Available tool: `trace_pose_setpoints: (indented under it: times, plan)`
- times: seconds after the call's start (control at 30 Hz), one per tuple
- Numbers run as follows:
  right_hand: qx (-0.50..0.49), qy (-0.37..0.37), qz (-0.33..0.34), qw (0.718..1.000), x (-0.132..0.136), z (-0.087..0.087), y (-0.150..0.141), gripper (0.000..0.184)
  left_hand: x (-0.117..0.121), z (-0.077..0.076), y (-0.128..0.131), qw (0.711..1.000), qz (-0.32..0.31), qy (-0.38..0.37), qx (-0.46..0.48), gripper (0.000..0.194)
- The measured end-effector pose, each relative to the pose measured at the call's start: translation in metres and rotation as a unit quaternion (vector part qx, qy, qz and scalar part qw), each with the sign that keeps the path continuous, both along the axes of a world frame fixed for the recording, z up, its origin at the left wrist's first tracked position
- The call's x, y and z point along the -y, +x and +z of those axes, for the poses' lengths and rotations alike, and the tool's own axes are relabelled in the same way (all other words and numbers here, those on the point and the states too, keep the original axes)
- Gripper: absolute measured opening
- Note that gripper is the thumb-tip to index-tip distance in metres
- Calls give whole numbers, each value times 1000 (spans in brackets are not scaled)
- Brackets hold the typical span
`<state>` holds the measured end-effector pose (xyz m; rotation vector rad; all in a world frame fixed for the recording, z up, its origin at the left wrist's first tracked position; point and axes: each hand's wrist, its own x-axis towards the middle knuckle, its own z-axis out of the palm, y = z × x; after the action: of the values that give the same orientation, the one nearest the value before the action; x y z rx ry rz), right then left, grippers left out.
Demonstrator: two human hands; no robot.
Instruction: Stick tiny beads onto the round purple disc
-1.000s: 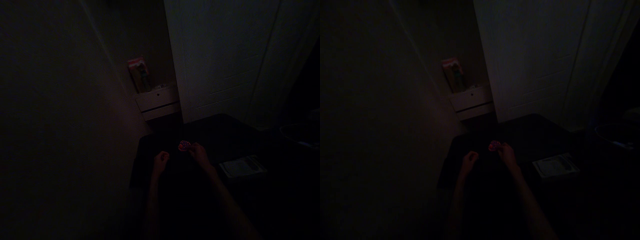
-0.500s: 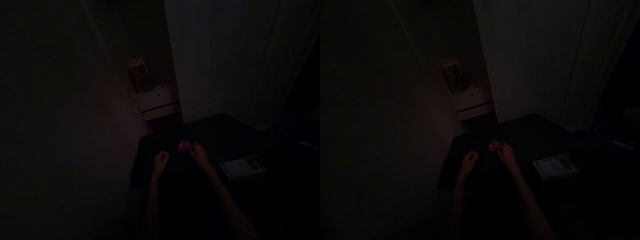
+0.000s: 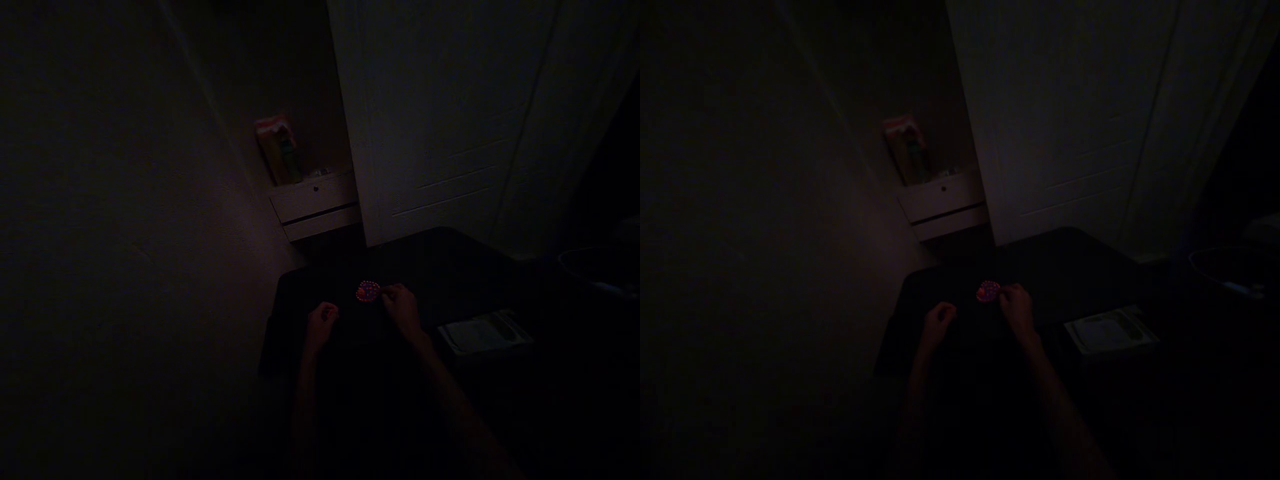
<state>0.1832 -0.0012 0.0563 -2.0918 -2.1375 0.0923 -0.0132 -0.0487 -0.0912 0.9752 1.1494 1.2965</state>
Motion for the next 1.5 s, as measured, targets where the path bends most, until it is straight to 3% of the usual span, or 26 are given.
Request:
trace_pose_setpoints:
  times: [0.43, 0.77, 1.03, 1.3, 1.5]
  plan:
    - [58, -24, 10, 998, 6, 8, 1, 26, 4, 6, 3, 1000, 2, 7, 6, 27]
    - [68, -34, 17, 997, -20, 8, 0, 27, -22, 9, 2, 1000, -3, -7, -4, 25]
    - [83, -38, 20, 996, -18, -8, 5, 28, -18, -7, 8, 1000, -1, -12, 7, 22]
    - [76, -44, 12, 996, -15, 21, -5, 26, -19, 17, 4, 1000, 1, -7, -3, 25]
    - [17, -11, 8, 1000, -20, 23, -2, 24, -22, 24, 3, 1000, 0, -14, 7, 24]
